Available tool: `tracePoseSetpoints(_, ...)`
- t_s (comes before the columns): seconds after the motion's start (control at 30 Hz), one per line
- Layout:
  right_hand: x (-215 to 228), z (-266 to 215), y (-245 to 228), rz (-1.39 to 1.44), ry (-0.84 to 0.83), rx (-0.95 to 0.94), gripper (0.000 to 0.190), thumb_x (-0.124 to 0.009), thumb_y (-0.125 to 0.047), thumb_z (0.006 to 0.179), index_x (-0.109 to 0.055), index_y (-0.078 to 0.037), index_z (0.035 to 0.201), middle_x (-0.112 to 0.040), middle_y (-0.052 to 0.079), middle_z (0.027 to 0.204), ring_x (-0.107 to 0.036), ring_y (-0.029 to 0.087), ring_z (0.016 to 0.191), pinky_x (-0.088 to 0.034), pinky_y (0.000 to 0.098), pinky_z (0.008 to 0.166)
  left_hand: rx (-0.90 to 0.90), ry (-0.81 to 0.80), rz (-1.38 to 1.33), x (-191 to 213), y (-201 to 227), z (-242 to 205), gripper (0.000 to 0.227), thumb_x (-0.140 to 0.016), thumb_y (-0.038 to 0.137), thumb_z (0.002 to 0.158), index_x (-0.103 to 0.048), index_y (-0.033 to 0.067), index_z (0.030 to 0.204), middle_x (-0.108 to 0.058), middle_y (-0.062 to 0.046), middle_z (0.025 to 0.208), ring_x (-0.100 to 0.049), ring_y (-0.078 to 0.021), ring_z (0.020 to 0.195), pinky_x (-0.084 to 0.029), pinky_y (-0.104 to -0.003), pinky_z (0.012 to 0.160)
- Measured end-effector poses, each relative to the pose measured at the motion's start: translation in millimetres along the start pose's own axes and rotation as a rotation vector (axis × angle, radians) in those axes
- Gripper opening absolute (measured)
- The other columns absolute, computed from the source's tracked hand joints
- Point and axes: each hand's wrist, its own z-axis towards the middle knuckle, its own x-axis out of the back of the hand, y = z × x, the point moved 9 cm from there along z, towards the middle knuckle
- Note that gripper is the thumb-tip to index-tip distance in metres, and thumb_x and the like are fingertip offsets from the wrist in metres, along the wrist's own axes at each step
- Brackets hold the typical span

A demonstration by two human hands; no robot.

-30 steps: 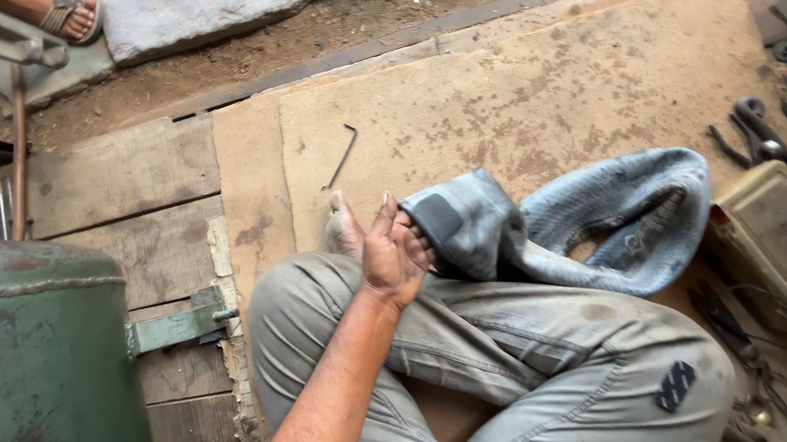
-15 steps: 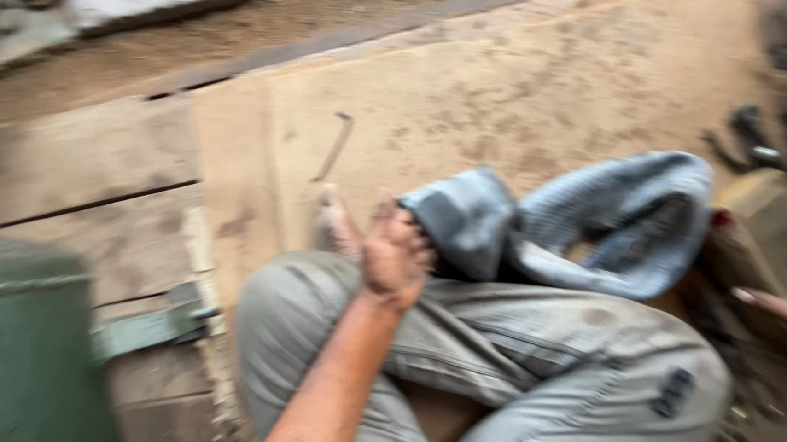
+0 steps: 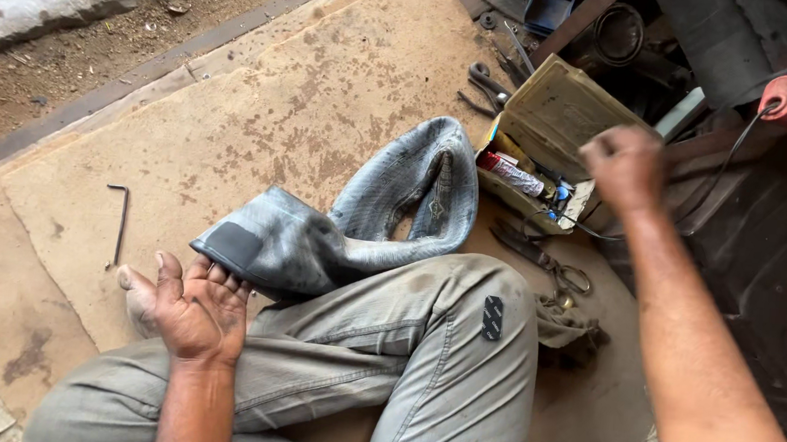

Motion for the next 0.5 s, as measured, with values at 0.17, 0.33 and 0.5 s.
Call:
tracePoseSetpoints(0.17, -95, -17, 3, 0.002, -0.357, -0.097, 0.036, -0.085, -0.033, 0.081, -0.078, -0.016, 0.112, -0.076, 0.011, 0.103, -0.074, 0.027, 0.092, -0.057, 0.0407, 0.086, -0.023, 0.013, 0.104, -14, 7, -6, 0.095, -0.034, 0.07, 0.096, -0.039, -0.0079, 0.15, -0.049, -0.025, 0.152, -0.05, -0.0378, 0.135, -0.039, -0.048, 0.112)
tracePoseSetpoints(0.33, -142, -16, 24, -0.166, -0.43, -0.025, 0.041, -0.089, -0.036, 0.076, -0.081, -0.013, 0.109, -0.075, 0.015, 0.106, -0.071, 0.03, 0.098, -0.056, 0.0431, 0.088, 0.017, 0.124, 0.161, 1, 3, -4, 0.093, -0.03, 0.07, 0.096, -0.036, -0.0047, 0.152, -0.047, -0.027, 0.154, -0.052, -0.0372, 0.134, -0.041, -0.048, 0.112)
tracePoseSetpoints(0.5, -86, -14, 20, -0.03, -0.35, -0.089, 0.056, -0.092, -0.041, 0.073, -0.078, -0.007, 0.115, -0.076, 0.017, 0.105, -0.073, 0.032, 0.095, -0.055, 0.0439, 0.088, -0.039, 0.246, 0.196, 38, -5, 11, 0.084, -0.036, 0.062, 0.098, -0.035, -0.0017, 0.152, -0.049, -0.021, 0.15, -0.054, -0.0324, 0.133, -0.044, -0.047, 0.107)
